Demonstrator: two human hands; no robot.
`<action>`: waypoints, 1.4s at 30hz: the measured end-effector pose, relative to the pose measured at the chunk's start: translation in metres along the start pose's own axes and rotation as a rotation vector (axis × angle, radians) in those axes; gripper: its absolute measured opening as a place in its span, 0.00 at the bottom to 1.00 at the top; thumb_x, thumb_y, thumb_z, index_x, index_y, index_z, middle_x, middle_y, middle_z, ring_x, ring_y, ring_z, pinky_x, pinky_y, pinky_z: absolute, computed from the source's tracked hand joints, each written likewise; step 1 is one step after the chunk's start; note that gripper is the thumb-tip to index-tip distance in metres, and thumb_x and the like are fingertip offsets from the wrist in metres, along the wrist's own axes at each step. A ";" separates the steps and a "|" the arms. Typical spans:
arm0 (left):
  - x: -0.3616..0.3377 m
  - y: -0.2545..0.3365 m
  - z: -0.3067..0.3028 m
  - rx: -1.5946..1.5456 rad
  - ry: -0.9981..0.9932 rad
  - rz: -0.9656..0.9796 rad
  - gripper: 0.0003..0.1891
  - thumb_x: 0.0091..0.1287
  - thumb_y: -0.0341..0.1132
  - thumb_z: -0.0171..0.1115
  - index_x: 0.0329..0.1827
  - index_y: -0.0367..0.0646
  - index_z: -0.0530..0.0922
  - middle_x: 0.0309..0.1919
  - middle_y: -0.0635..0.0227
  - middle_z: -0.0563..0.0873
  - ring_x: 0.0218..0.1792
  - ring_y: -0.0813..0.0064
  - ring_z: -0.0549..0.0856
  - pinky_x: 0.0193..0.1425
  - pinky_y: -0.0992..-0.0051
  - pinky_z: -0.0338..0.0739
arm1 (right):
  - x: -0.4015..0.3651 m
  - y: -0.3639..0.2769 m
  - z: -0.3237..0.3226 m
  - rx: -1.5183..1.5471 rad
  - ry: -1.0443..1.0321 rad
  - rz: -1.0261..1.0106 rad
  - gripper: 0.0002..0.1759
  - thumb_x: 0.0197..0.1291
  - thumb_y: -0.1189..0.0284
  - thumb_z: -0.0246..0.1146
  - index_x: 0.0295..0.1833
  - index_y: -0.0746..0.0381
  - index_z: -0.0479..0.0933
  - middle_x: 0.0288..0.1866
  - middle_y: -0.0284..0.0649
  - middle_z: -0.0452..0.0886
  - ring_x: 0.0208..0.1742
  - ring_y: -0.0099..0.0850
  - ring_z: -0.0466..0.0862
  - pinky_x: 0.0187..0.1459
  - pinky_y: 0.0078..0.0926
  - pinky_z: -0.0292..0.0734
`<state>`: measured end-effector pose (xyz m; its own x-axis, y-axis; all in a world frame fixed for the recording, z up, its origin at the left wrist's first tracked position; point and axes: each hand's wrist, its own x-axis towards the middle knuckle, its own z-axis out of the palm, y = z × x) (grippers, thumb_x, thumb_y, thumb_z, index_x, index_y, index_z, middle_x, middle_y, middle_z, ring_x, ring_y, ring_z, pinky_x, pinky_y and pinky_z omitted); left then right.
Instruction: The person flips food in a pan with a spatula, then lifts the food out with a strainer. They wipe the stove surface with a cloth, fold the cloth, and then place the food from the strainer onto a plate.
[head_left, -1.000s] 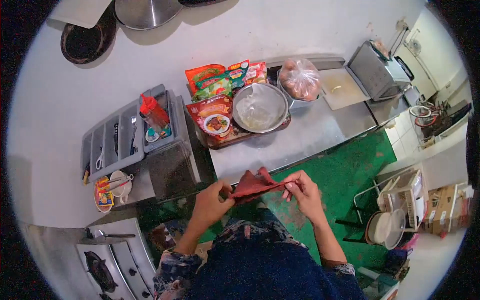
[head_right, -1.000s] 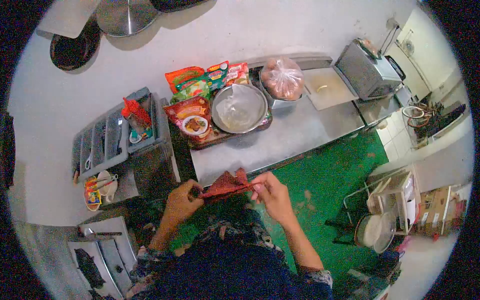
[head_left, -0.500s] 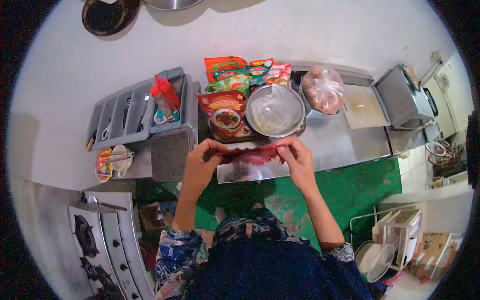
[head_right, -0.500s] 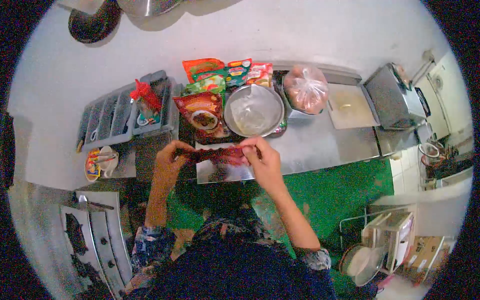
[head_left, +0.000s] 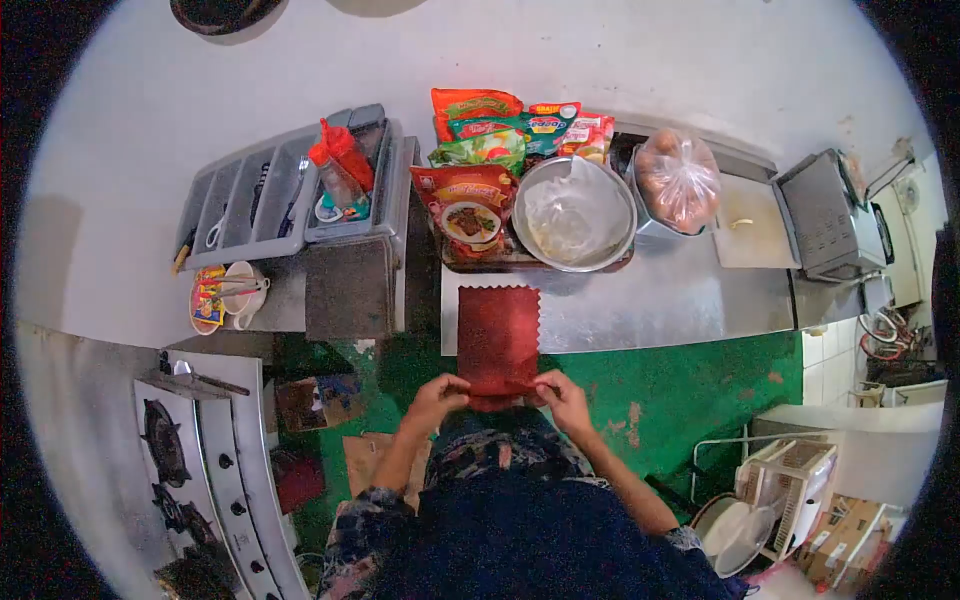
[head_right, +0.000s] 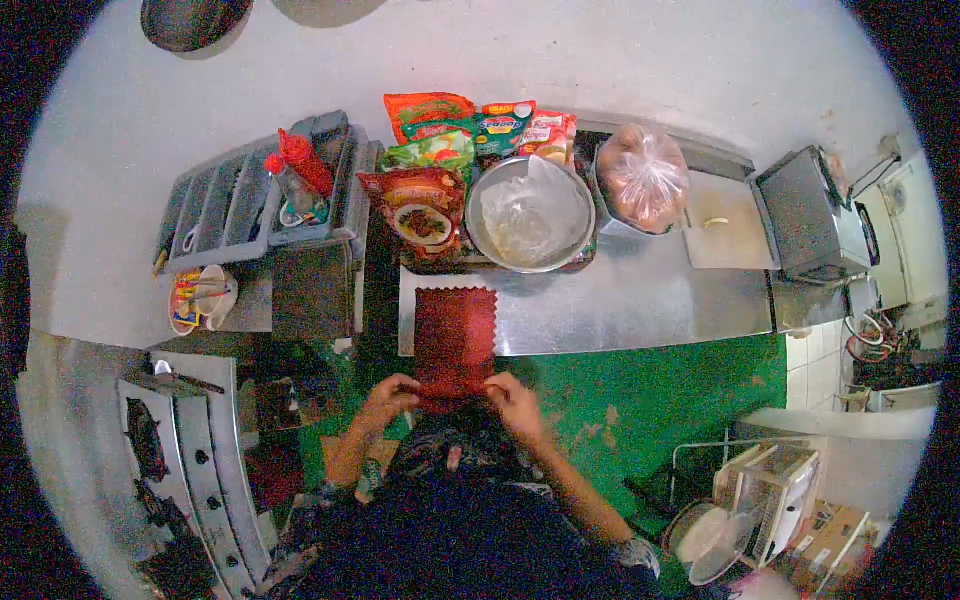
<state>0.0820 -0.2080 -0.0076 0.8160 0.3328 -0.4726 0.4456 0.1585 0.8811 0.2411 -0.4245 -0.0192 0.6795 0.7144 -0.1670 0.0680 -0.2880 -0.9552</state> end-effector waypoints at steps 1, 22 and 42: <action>0.003 0.003 -0.001 -0.220 -0.020 -0.078 0.12 0.59 0.28 0.61 0.46 0.38 0.76 0.39 0.70 0.81 0.41 0.77 0.80 0.49 0.75 0.75 | 0.008 -0.009 0.000 0.029 0.032 0.027 0.07 0.64 0.74 0.55 0.44 0.64 0.74 0.31 0.36 0.80 0.31 0.21 0.78 0.34 0.20 0.74; 0.097 0.007 0.026 1.195 0.514 0.407 0.33 0.63 0.39 0.53 0.71 0.38 0.55 0.72 0.58 0.55 0.71 0.64 0.58 0.72 0.56 0.52 | 0.116 -0.003 0.049 -0.924 0.007 -0.470 0.32 0.58 0.65 0.58 0.68 0.58 0.60 0.73 0.50 0.53 0.74 0.47 0.51 0.70 0.49 0.48; -0.094 -0.089 0.041 0.693 0.661 0.058 0.23 0.59 0.31 0.58 0.59 0.41 0.70 0.69 0.51 0.57 0.68 0.48 0.59 0.69 0.51 0.57 | 0.115 0.009 0.050 -1.065 0.029 -0.520 0.36 0.63 0.59 0.54 0.71 0.64 0.53 0.75 0.50 0.50 0.75 0.46 0.50 0.70 0.50 0.44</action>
<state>-0.0196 -0.2915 -0.0424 0.5654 0.8136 -0.1353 0.7028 -0.3893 0.5954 0.2838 -0.3131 -0.0595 0.4057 0.8919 0.1999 0.9056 -0.3627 -0.2199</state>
